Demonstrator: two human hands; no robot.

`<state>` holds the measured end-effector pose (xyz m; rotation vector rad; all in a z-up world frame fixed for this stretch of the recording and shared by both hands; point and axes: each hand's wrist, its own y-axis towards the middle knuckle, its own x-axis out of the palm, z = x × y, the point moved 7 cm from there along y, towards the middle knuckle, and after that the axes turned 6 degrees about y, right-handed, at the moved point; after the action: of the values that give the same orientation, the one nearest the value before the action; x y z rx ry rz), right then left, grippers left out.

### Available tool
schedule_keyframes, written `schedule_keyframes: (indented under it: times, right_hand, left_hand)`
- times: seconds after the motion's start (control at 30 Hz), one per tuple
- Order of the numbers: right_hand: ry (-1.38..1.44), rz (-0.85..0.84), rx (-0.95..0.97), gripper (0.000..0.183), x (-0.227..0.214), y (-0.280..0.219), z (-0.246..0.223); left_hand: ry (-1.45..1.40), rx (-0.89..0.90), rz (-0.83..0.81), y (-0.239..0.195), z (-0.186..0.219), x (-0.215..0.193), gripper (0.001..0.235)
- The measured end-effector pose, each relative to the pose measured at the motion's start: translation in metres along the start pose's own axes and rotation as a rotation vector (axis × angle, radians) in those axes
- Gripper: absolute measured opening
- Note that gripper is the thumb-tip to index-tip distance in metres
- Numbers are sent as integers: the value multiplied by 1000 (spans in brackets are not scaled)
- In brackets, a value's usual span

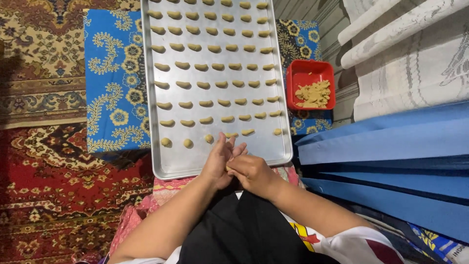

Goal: Shaping small pieces of dough into crescents and arranging them on a baking tray

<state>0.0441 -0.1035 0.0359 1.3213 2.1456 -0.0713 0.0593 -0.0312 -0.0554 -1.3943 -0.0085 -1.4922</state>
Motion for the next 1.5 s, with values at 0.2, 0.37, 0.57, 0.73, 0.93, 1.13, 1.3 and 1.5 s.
schedule_keyframes:
  times: [0.2,0.37,0.57,0.73,0.93,1.13,1.3,1.5]
  right_hand:
    - [140,76,90,24,-14,6,3]
    - [153,54,112,15,0,-10,27]
    - [91,83,131,19,-38,-12,87]
    - [-266,126,131,22,-79,-27,176]
    - [-525,53,270,21,-76,-30,214]
    - [-582,-52,396,20,-75,-36,228]
    - [-636,-76,395,22,-71,-38,232]
    - [-624,-42,335,17,-67,-39,236]
  left_hand:
    - [-148,-78,32,-9,2,9,104]
    - [27,-133,29,-4,-9,7,107]
    - [203,-103,109,8,0,-25,118]
    - [219,-121,142,-1,13,-31,102]
    - [192,-139,177,3,7,-41,82]
    - [196,-128,188,0,10,-41,80]
    - [205,-111,177,2,8,-40,90]
    - [200,-101,177,-4,11,-35,92]
